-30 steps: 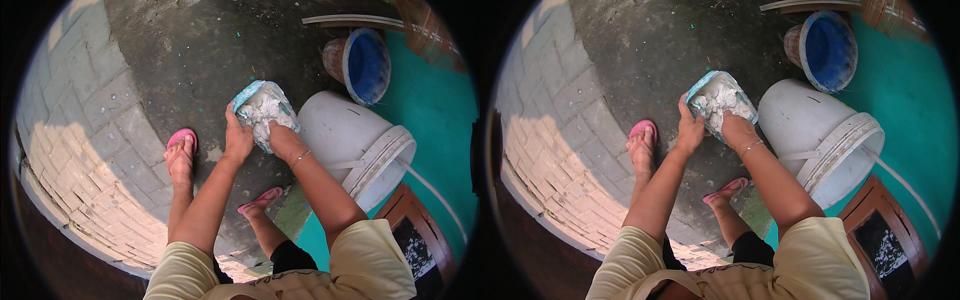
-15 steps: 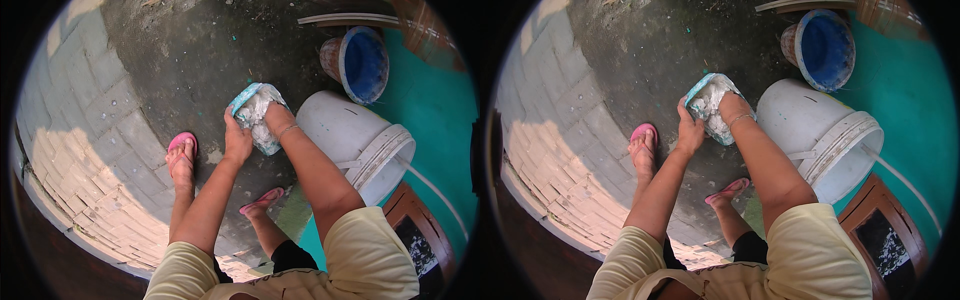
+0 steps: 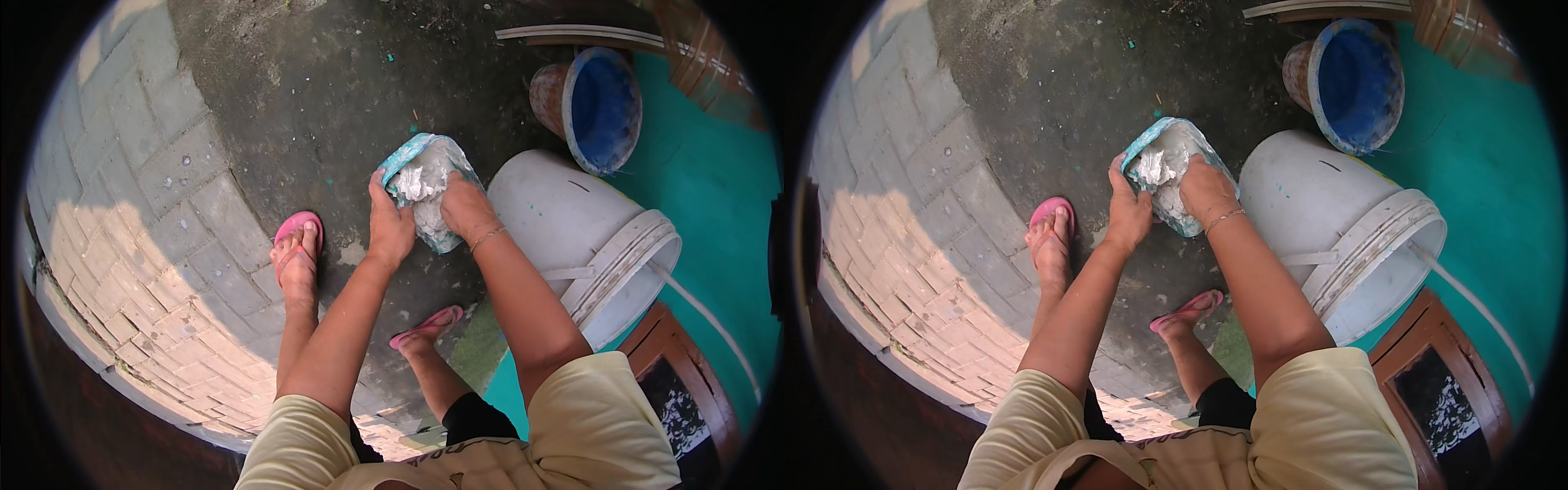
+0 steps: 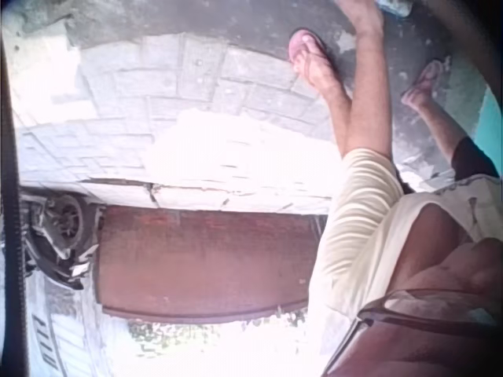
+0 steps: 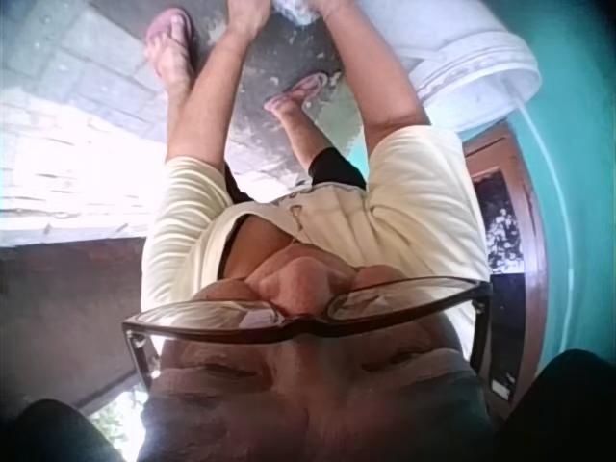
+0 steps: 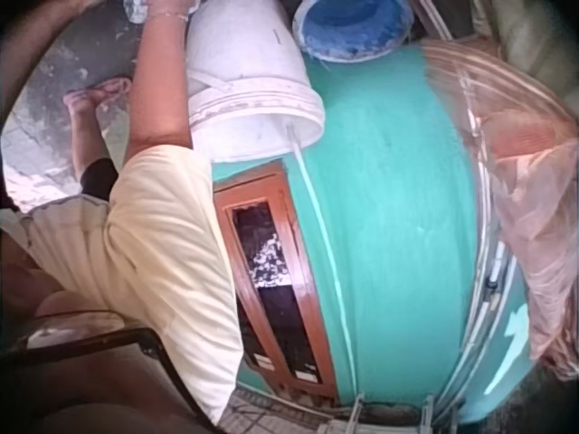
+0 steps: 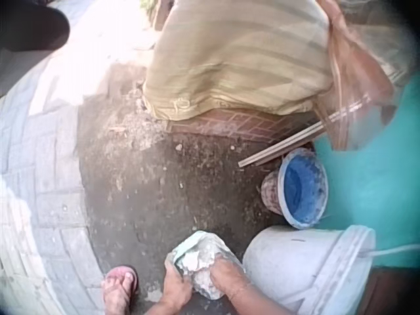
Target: The person applies putty to a wall section near a doorframe using a spatula, then mixes more putty in a plastic container by hand, and finishes by washing their hands in a bucket of water.
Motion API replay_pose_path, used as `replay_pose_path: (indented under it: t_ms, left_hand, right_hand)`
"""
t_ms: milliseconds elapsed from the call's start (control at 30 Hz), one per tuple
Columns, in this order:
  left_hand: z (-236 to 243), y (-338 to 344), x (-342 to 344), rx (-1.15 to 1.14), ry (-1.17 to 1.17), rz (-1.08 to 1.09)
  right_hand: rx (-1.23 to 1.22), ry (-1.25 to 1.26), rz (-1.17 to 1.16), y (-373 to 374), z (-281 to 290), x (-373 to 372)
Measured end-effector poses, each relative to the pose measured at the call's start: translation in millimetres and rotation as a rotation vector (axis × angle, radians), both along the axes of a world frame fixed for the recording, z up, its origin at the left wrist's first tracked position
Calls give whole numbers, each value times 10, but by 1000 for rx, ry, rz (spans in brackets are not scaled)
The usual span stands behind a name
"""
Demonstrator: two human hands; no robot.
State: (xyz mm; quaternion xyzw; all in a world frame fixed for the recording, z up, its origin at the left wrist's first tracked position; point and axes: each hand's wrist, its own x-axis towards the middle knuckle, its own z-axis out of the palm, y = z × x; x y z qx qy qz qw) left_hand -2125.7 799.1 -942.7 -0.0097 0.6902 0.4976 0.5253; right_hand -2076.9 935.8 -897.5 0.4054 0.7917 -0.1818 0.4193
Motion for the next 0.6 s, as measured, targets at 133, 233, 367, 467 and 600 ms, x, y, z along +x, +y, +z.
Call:
replay_pose_path:
  t_ms: [133, 233, 367, 467, 600]
  left_hand:
    - [-1, 10, 16, -16, 47, -21]
    - [30, 23, -4, -8, 40, -37]
    - [29, 37, 18, 20, 31, -23]
    - [-106, -50, 22, 12, -28, -1]
    - [170, 113, -97, 50, -217, 30]
  right_hand:
    - [-39, 140, -15, -52, 296, 68]
    - [-114, 83, -31, -235, 334, -214]
    - [-152, 75, -64, -232, 171, -324]
    - [-199, 54, 2, -229, 9, -342]
    - [-219, 19, 71, 49, -218, -283]
